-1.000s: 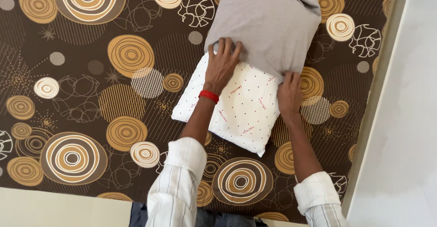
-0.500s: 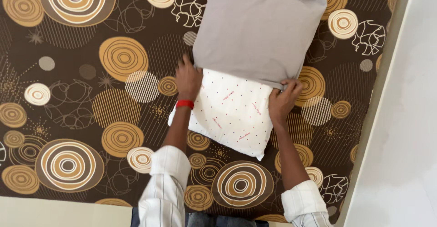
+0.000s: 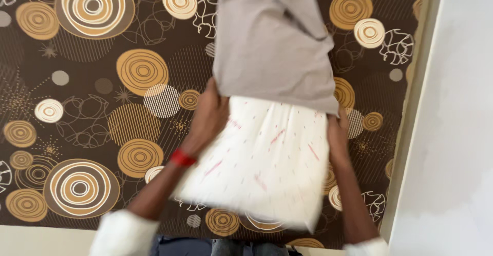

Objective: The person places a pillow into a gray pillowcase on a patterned bed. They align the corners, pull the case over the pillow, and smooth the fabric to fit it neatly.

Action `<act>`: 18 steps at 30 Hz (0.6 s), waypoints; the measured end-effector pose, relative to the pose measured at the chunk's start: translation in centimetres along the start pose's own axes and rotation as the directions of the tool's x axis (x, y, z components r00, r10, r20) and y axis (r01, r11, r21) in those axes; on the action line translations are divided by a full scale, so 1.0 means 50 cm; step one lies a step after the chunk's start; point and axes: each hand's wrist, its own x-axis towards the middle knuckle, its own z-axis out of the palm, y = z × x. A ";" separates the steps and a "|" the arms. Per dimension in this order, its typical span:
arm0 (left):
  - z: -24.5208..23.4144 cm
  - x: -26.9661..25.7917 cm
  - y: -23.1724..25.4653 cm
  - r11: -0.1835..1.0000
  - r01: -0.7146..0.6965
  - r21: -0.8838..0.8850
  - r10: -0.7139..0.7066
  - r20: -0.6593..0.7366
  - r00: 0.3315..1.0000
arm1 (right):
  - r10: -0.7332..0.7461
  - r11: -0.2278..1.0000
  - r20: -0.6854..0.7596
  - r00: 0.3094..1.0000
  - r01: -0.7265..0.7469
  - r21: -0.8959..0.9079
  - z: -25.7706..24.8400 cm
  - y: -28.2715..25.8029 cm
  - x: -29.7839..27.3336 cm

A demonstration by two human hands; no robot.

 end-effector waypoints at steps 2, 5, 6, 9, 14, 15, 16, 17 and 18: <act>-0.068 -0.103 0.050 1.000 -0.003 0.031 0.002 0.058 0.998 | 0.058 0.998 0.039 0.998 -0.058 0.017 -0.067 -0.030 -0.108; -0.131 -0.235 0.101 0.930 -0.149 0.337 0.122 0.099 0.988 | -0.090 0.992 0.105 0.990 0.081 0.096 -0.158 -0.026 -0.211; -0.143 -0.272 0.111 0.932 -0.141 0.335 0.117 0.093 0.989 | -0.053 0.995 0.120 0.991 0.042 0.089 -0.177 -0.013 -0.226; -0.155 -0.293 0.132 0.912 -0.190 0.364 0.169 0.089 0.982 | 0.043 0.999 0.155 0.987 -0.043 -0.001 -0.212 0.009 -0.217; -0.159 -0.170 0.239 0.835 -0.422 0.353 0.468 -0.054 0.882 | -0.341 0.940 0.036 0.940 0.341 0.001 -0.278 -0.202 -0.096; -0.164 -0.152 0.273 0.763 -0.547 0.344 0.615 -0.127 0.778 | -0.443 0.896 -0.012 0.896 0.443 0.040 -0.293 -0.271 -0.080; -0.169 -0.142 0.302 0.673 -0.656 0.342 0.734 -0.195 0.651 | -0.531 0.843 -0.051 0.846 0.534 0.071 -0.304 -0.334 -0.076; -0.176 -0.127 0.332 0.618 -0.692 0.372 0.784 -0.229 0.577 | -0.607 0.784 -0.086 0.790 0.613 0.102 -0.305 -0.390 -0.077; -0.185 -0.114 0.357 0.564 -0.720 0.404 0.825 -0.257 0.503 | -0.659 0.734 -0.098 0.745 0.666 0.133 -0.300 -0.437 -0.081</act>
